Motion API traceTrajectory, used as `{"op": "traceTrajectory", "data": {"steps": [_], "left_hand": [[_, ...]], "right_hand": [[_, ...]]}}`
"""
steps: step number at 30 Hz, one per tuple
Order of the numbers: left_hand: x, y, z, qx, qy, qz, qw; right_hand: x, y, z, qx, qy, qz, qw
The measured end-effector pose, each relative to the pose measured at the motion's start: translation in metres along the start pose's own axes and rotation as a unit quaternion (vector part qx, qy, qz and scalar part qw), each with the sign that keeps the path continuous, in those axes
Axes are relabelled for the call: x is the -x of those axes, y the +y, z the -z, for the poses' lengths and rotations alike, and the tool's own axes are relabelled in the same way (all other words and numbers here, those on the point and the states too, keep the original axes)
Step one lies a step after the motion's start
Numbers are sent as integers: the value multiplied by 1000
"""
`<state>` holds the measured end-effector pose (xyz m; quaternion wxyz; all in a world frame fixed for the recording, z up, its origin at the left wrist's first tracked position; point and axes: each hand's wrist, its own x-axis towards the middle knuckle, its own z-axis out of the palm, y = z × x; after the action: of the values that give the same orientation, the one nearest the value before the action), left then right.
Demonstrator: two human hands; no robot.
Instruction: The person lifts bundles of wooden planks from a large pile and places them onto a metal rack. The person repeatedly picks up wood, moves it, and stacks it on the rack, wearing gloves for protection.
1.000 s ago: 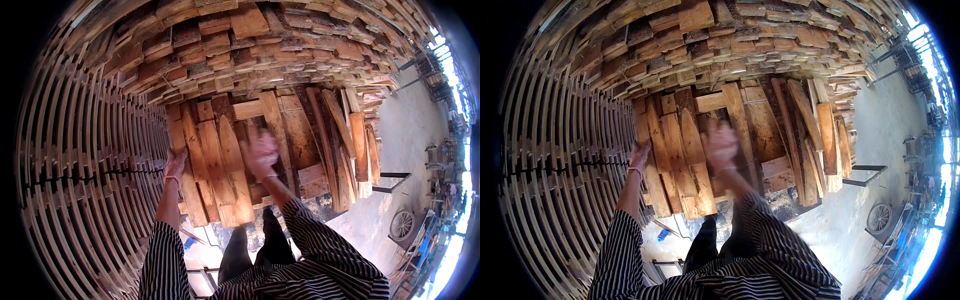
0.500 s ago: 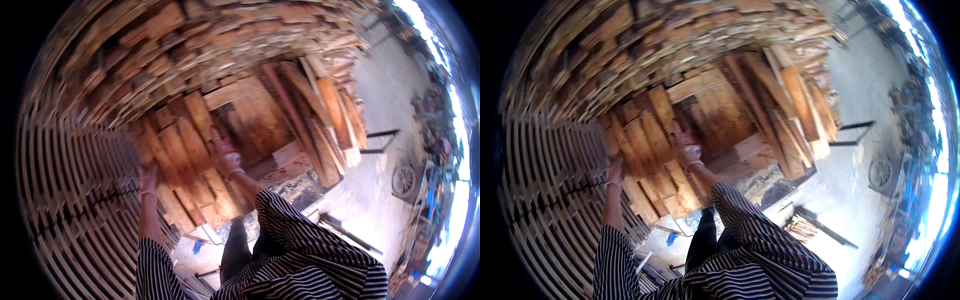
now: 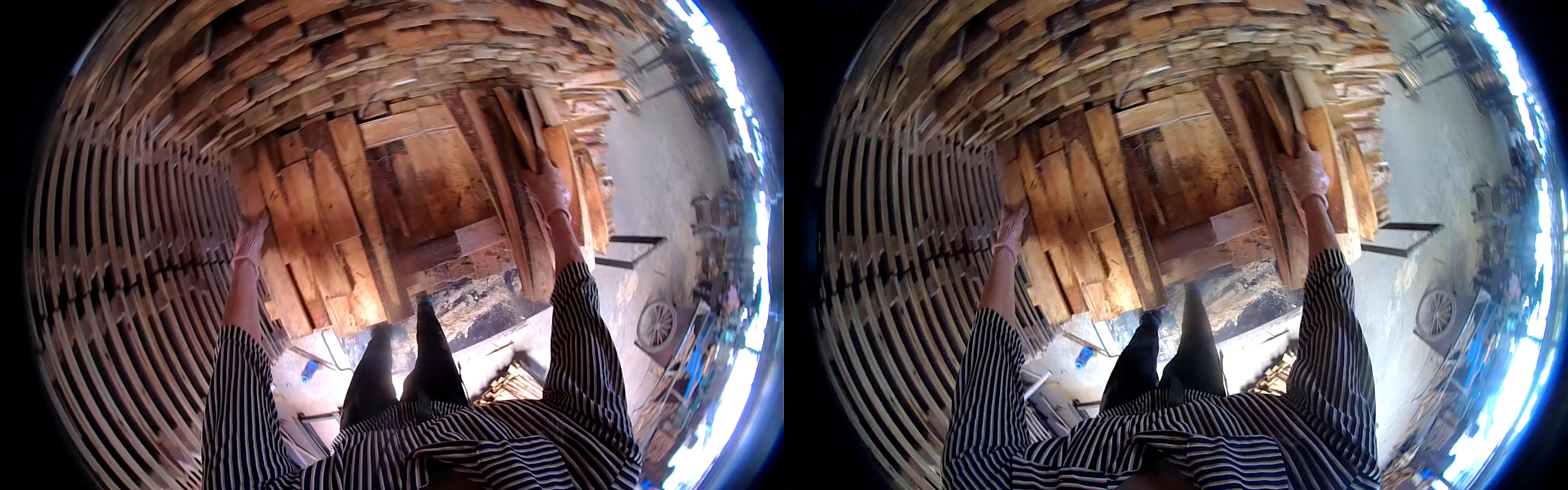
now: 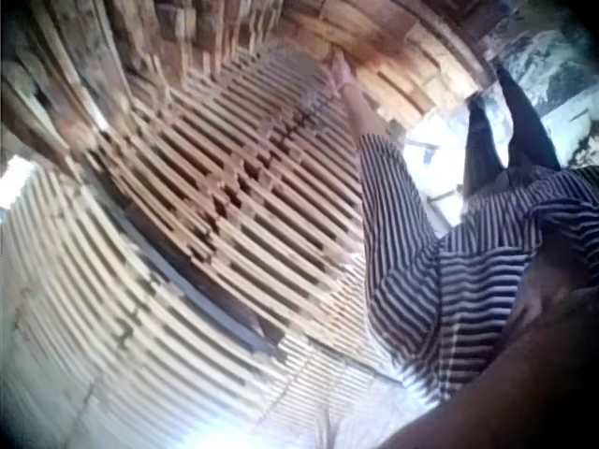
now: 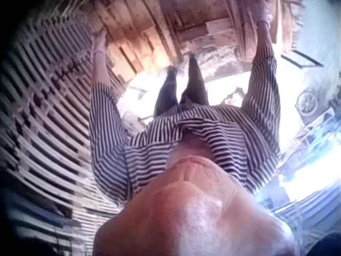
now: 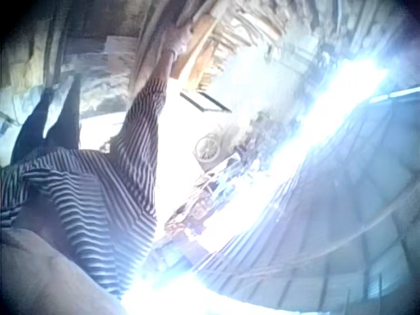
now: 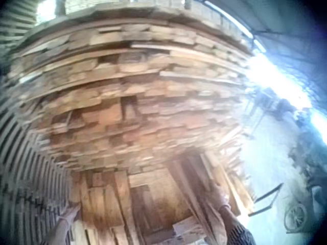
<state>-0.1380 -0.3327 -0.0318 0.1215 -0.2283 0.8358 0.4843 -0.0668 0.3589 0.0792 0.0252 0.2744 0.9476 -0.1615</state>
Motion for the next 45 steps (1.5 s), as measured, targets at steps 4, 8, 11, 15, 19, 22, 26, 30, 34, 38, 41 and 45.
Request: {"op": "traceTrajectory", "data": {"steps": [4,8,11,15,19,22,26,30,34,38,41,45], "left_hand": [[3,-16,-3,4,30,-7,1000],[-3,-20,-27,48,7,25,999],[-18,-60,20,-56,66,0,996],[-32,-55,19,-77,64,-5,995],[-14,-48,-9,173,-62,51,982],[-4,-35,-15,155,-11,2,988],[-9,-11,-28,79,34,6,996],[-7,-16,-44,-10,6,34,999],[0,-31,-76,70,-56,136,987],[-35,-35,-5,-26,-20,88,996],[-21,-38,24,-62,5,108,992],[-8,-12,-20,-16,-13,81,996]], "right_hand": [[61,-45,-14,141,77,60,985],[149,-90,-60,237,55,53,969],[234,-174,-100,155,-59,75,983],[284,-211,-165,-3,36,225,974],[241,-176,-154,-94,-23,307,947],[200,-177,-142,-91,33,198,975],[158,-187,-159,-210,-234,90,945],[153,-196,-172,-112,-199,146,962],[140,-144,-134,45,-146,209,966],[126,-77,-69,51,213,180,959],[130,-6,-3,96,24,-14,995],[128,122,-6,-21,-13,24,999]]}}
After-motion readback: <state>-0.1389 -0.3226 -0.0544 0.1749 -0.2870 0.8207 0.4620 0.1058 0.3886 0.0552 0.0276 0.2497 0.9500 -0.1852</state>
